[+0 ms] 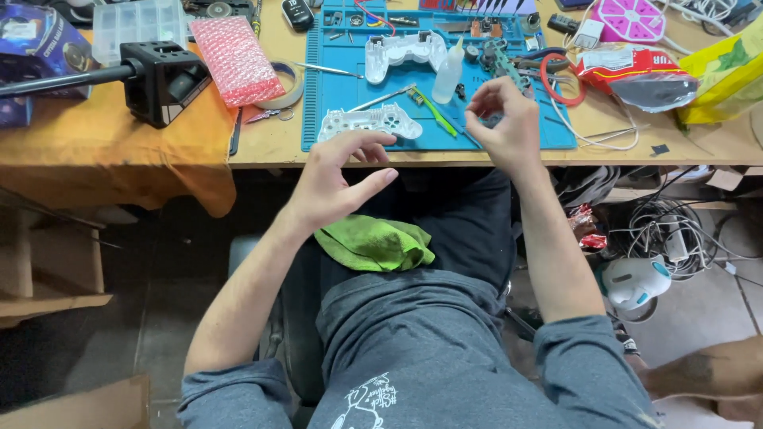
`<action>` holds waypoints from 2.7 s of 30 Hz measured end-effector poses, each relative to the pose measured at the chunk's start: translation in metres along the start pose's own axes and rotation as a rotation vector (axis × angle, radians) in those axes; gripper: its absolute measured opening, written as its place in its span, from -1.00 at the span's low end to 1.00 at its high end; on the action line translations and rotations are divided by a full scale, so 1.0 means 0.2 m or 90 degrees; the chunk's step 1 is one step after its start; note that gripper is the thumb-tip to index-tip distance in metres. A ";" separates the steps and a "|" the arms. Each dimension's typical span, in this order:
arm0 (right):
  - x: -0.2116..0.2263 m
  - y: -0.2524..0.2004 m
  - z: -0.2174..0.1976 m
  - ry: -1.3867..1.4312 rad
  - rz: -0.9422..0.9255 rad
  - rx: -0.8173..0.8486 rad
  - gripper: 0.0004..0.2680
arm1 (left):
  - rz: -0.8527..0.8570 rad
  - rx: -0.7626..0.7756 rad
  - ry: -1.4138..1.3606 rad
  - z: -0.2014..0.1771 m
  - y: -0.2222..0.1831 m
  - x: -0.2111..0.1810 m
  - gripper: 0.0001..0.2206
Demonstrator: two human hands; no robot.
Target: Cleaning and inspecting small components of a game controller using a toothbrush at a repair station.
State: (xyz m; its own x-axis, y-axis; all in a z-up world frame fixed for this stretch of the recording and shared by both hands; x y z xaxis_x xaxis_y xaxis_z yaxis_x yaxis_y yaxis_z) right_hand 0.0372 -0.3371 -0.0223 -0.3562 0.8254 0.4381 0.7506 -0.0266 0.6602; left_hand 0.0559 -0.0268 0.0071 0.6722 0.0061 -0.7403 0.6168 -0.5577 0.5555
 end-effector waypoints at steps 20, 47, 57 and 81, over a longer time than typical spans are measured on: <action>0.63 -0.52 -0.17 0.809 0.249 0.032 -0.69 | 0.309 -0.160 -0.077 0.21 -0.18 -0.46 -0.98; 0.77 -0.50 -0.24 0.871 0.054 0.044 -0.67 | 0.394 -0.175 -0.062 0.21 -0.25 -0.58 -0.89; 0.78 -0.50 -0.26 0.841 0.017 0.034 -0.72 | 0.322 -0.179 -0.146 0.23 -0.22 -0.57 -0.95; -0.06 -0.16 0.28 -0.324 -0.134 -0.077 -0.90 | 0.184 -0.189 -0.114 0.18 -0.16 -0.38 -0.90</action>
State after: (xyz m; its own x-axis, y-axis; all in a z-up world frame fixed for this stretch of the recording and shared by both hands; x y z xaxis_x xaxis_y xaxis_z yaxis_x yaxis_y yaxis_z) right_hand 0.0493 -0.3138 -0.0824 -0.1558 0.9869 -0.0409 0.6125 0.1290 0.7799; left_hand -0.0288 -0.0394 0.0322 0.7687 -0.2740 -0.5779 0.5220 -0.2532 0.8145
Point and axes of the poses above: each hand's wrist, its own y-axis towards the middle knuckle, its own z-axis out of the palm, x = y × z, the point moved 4 cm from there along y, towards the middle knuckle, and after that the axes turned 4 degrees about -x, right-handed, at the moved point
